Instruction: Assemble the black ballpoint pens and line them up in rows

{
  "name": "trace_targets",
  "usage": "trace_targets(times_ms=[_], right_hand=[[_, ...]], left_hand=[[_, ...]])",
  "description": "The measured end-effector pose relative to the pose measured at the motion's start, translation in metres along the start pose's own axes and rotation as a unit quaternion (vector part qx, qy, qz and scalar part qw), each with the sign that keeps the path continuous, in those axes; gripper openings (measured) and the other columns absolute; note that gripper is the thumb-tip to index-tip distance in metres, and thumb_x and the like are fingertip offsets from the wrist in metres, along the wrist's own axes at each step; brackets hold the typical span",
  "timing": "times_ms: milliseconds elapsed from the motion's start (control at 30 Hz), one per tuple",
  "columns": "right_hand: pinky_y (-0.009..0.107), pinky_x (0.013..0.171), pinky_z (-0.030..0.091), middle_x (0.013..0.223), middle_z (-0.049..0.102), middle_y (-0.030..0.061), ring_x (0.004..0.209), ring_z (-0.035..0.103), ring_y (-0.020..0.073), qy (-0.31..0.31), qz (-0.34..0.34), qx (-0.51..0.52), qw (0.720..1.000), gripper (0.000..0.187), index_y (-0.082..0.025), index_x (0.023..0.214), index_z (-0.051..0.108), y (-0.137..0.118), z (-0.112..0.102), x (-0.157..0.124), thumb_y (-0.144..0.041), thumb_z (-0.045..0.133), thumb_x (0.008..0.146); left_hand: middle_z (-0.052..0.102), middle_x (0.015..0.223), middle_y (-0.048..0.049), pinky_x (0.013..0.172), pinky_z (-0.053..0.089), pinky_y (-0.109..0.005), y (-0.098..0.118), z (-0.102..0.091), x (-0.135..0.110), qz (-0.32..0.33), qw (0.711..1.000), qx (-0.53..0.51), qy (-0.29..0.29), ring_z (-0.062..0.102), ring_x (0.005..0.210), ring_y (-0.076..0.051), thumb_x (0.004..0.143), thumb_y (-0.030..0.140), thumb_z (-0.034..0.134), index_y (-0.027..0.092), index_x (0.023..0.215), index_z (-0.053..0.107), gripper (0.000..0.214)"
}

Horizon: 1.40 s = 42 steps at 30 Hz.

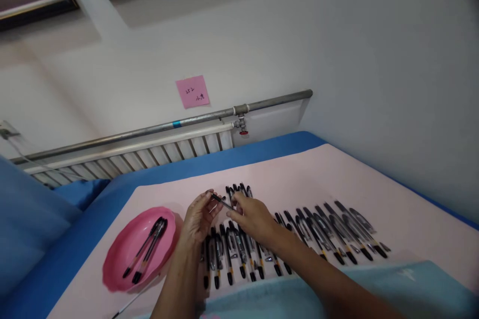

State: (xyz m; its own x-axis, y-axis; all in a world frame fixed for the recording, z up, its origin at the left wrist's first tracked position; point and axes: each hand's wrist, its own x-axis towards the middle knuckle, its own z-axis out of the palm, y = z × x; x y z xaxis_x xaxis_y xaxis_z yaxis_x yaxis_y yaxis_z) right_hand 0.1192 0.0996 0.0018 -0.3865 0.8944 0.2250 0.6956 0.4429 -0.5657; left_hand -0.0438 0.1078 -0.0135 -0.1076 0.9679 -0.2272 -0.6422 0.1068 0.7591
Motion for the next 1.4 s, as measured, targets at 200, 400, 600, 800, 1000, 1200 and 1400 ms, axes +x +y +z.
trace_targets(times_ms=[200, 400, 600, 800, 1000, 1200, 1400], right_hand=[[0.022, 0.060, 0.030, 0.076, 0.059, 0.0021, 0.070, 0.052, 0.0134, 0.019, -0.050, -0.025, 0.998, 0.015, -0.017, 0.076, 0.054, 0.000, 0.002, 0.001, -0.026, 0.044, 0.083], [0.023, 0.067, 0.037, 0.094, 0.058, 0.0053, 0.079, 0.053, 0.0146, 0.035, -0.066, 0.020, 0.997, 0.023, -0.017, 0.098, 0.050, 0.002, 0.003, 0.000, -0.021, 0.053, 0.076], [0.025, 0.068, 0.038, 0.087, 0.060, 0.0053, 0.078, 0.054, 0.0158, 0.022, -0.057, 0.018, 0.998, 0.015, -0.017, 0.090, 0.052, 0.001, 0.001, -0.001, -0.025, 0.041, 0.084], [0.025, 0.068, 0.039, 0.088, 0.059, 0.0067, 0.079, 0.055, 0.0159, 0.036, -0.059, -0.006, 0.998, 0.013, -0.016, 0.088, 0.053, 0.002, 0.002, 0.000, -0.020, 0.042, 0.083], [0.025, 0.071, 0.038, 0.097, 0.058, 0.0070, 0.085, 0.054, 0.0164, 0.046, -0.089, 0.014, 0.995, 0.021, -0.017, 0.101, 0.049, 0.004, 0.003, 0.000, -0.021, 0.047, 0.080], [0.024, 0.067, 0.037, 0.089, 0.059, 0.0058, 0.079, 0.053, 0.0156, 0.041, -0.063, 0.000, 0.997, 0.016, -0.017, 0.094, 0.052, 0.003, 0.002, 0.000, -0.026, 0.042, 0.085], [0.023, 0.062, 0.036, 0.081, 0.058, 0.0041, 0.071, 0.053, 0.0142, 0.033, -0.041, -0.002, 0.999, 0.014, -0.017, 0.086, 0.052, 0.005, 0.002, 0.002, -0.023, 0.040, 0.085]], left_hand=[[0.066, 0.069, -0.0051, 0.068, 0.052, -0.028, -0.003, -0.001, 0.004, -0.010, 0.999, -0.014, 0.034, 0.064, 0.068, -0.015, 0.068, 0.011, 0.064, 0.012, 0.073, 0.062, 0.005], [0.065, 0.064, -0.0038, 0.064, 0.052, -0.026, 0.003, -0.002, 0.005, 0.004, 0.994, -0.051, 0.095, 0.063, 0.062, -0.013, 0.074, 0.008, 0.057, 0.012, 0.072, 0.061, 0.006], [0.065, 0.063, -0.0030, 0.064, 0.052, -0.025, 0.006, -0.004, 0.006, -0.003, 0.992, -0.059, 0.107, 0.063, 0.061, -0.012, 0.072, 0.009, 0.059, 0.013, 0.073, 0.062, 0.005], [0.066, 0.063, -0.0029, 0.063, 0.052, -0.024, 0.007, -0.006, 0.007, -0.002, 0.990, -0.070, 0.119, 0.063, 0.059, -0.011, 0.074, 0.009, 0.057, 0.013, 0.072, 0.061, 0.006], [0.065, 0.062, -0.0027, 0.062, 0.052, -0.023, 0.007, -0.005, 0.007, 0.001, 0.988, -0.078, 0.131, 0.063, 0.058, -0.011, 0.075, 0.010, 0.056, 0.013, 0.071, 0.060, 0.007], [0.065, 0.062, -0.0028, 0.062, 0.052, -0.023, 0.008, -0.005, 0.007, 0.001, 0.988, -0.080, 0.135, 0.062, 0.058, -0.011, 0.076, 0.009, 0.055, 0.013, 0.071, 0.060, 0.008], [0.065, 0.062, -0.0028, 0.062, 0.051, -0.024, 0.007, -0.007, 0.008, 0.003, 0.987, -0.076, 0.140, 0.062, 0.058, -0.011, 0.075, 0.010, 0.056, 0.013, 0.070, 0.060, 0.007]])
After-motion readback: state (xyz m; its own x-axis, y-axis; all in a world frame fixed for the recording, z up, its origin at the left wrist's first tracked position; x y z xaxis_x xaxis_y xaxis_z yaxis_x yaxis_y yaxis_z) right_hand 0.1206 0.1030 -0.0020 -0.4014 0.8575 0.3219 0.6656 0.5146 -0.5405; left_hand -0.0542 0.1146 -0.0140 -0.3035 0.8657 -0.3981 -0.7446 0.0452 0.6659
